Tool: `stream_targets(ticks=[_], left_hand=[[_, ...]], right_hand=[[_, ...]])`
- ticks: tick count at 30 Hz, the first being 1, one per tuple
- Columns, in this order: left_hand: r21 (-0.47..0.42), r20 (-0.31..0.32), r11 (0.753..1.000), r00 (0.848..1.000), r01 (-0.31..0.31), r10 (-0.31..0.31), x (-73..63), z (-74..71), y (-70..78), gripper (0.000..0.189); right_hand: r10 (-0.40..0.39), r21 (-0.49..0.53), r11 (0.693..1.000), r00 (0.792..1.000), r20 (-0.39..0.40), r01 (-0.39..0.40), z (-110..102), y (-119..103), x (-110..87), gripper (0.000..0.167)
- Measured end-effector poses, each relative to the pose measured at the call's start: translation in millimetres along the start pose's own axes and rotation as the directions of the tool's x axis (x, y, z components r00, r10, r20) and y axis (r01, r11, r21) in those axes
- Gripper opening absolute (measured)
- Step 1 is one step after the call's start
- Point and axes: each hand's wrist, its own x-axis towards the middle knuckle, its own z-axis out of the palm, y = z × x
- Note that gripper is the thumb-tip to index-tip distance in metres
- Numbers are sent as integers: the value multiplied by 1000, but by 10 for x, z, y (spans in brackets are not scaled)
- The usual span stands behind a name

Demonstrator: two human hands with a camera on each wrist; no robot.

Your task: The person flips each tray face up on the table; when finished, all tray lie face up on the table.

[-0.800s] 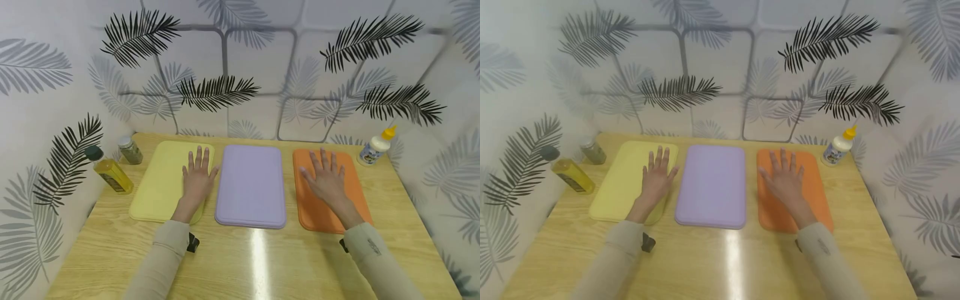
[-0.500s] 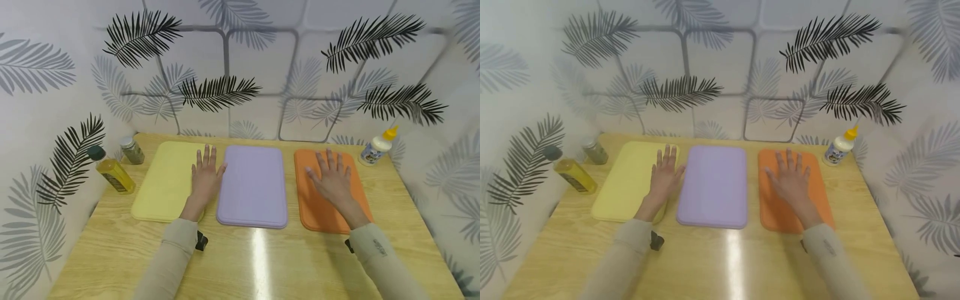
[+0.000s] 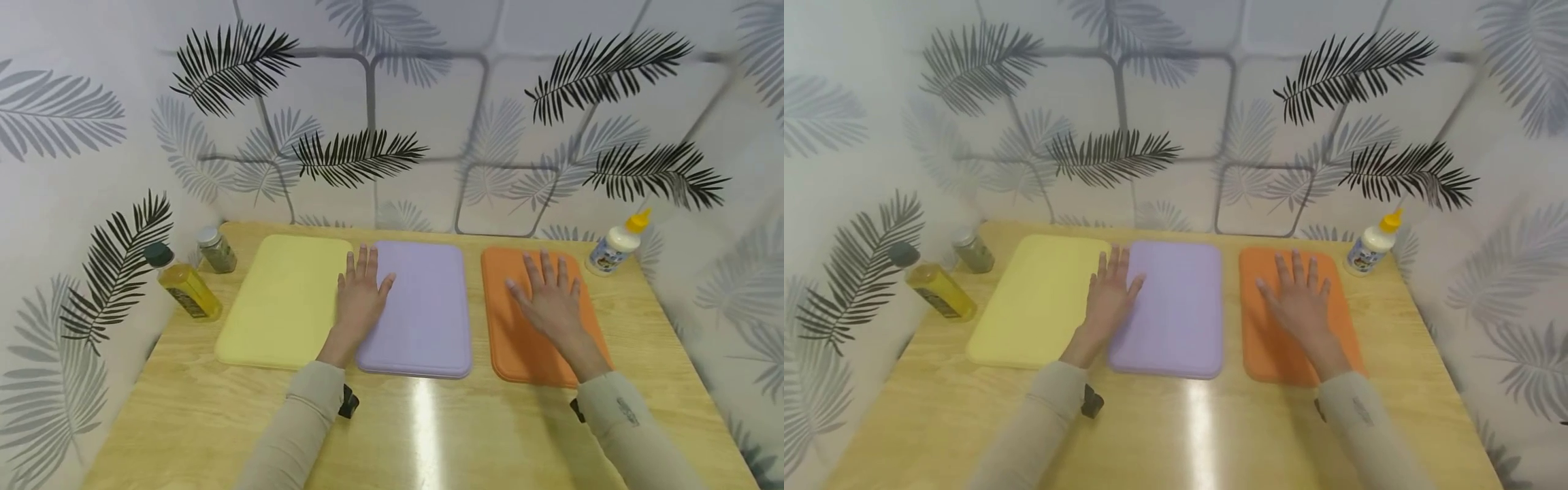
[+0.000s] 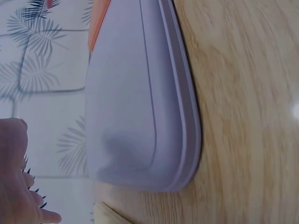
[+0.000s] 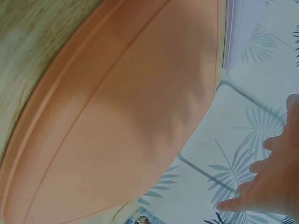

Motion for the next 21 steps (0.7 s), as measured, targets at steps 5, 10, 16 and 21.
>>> stream_targets(ticks=[5, 10, 16, 21], left_hand=[[27, 18, 1000, 1000, -16, 15, 18, 110, 124, 68], [3, 7, 999, 999, -38, 38, 73, 142, 265, 65], [26, 26, 998, 998, -58, 58, 78, 158, 365, 63], [22, 50, 998, 997, -66, 64, 62, 211, 407, 64]], right_hand=[[11, 1, 1000, 1000, -12, -11, -9, 56, -54, 76], [9, 9, 1000, 1000, -29, -8, -69, 104, -43, 75], [-1, 6, 1000, 999, -35, 1, -66, 168, -33, 74], [-10, 4, 1000, 999, -31, 10, -18, 209, -73, 72]])
